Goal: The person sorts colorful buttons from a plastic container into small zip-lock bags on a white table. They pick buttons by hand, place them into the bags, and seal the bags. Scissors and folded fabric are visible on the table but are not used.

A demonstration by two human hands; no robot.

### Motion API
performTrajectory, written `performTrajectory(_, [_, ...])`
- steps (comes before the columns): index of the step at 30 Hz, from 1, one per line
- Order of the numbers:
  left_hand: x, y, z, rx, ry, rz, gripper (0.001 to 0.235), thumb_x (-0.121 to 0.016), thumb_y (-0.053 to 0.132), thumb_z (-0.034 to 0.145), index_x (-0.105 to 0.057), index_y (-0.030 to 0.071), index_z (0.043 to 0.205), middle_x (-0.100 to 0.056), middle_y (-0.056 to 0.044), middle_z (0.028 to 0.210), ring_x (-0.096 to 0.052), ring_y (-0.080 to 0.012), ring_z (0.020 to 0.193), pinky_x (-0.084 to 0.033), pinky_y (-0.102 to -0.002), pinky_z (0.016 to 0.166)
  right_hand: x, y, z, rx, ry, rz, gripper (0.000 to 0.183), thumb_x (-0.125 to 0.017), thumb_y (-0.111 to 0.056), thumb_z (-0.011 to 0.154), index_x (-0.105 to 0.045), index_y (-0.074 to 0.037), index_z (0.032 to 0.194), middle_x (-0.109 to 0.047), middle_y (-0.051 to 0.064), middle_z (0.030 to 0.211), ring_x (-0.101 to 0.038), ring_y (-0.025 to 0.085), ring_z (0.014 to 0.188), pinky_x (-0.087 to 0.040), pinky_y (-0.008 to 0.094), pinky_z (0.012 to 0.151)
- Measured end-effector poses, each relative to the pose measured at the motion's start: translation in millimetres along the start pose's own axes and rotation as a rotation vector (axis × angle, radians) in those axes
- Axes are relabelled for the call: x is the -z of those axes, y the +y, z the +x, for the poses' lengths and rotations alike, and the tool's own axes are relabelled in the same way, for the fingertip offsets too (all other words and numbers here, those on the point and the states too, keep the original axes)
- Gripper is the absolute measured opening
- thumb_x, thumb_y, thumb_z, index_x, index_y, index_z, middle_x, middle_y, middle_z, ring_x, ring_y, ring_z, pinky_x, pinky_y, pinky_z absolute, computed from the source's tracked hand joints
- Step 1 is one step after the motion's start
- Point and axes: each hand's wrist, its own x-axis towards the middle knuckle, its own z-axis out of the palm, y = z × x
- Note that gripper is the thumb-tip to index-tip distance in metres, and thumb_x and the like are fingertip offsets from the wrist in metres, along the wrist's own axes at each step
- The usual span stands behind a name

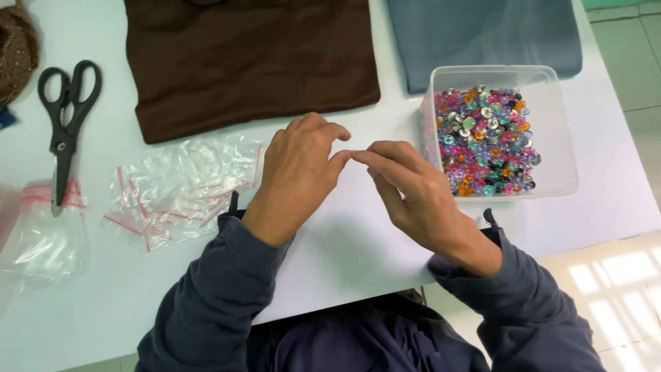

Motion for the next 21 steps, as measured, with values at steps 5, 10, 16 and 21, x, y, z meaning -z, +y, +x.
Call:
performTrajectory(5, [-20.9,53.6,30.4,-0.249,0.112,-0.076,0.018,-0.073,0.01,0.09,-0.075,0.002,0.106,-0.065,-0.017,0.095,-0.067,-0.0407,0.095,-0.052,-0.052,0.081,78.4,11.0,1.9,-0.091,0.033,-0.198,0.025,-0.067,0.009,0.099,-0.078,-0.003,0.118,-0.073,0.014,0.111,-0.071,0.03,0.097,-0.058,0.039,0.083])
performTrajectory(10, [-102.7,90.8,90.6,-0.296,0.101,-0.065,0.015,-0.074,0.015,0.087,-0.076,0.013,0.102,-0.065,-0.009,0.096,-0.064,-0.034,0.089,-0.054,-0.048,0.074,125.8,70.2,-12.9,-0.183,-0.015,-0.367,0.025,-0.065,0.01,0.105,-0.077,-0.004,0.121,-0.074,0.011,0.115,-0.069,0.023,0.099,-0.052,0.034,0.084])
performTrajectory(16, [-175.0,105.6,127.6,-0.383,0.07,-0.043,0.006,-0.07,-0.01,0.077,-0.07,-0.005,0.079,-0.062,-0.02,0.083,-0.068,-0.0398,0.08,-0.06,-0.048,0.063,118.9,147.8,-36.9,-0.463,-0.151,-0.377,0.024,-0.079,0.004,0.086,-0.08,-0.002,0.11,-0.074,0.019,0.1,-0.073,0.034,0.088,-0.058,0.041,0.075])
performTrajectory(21, [-189.3,98.5,131.2,-0.336,0.028,0.093,0.007,-0.072,-0.012,0.076,-0.069,-0.005,0.077,-0.062,-0.022,0.086,-0.068,-0.038,0.084,-0.062,-0.051,0.062,104.1,176.0,-49.2,-0.444,-0.174,-0.49,0.018,-0.075,0.006,0.087,-0.08,-0.001,0.104,-0.072,0.019,0.102,-0.073,0.039,0.089,-0.06,0.047,0.078])
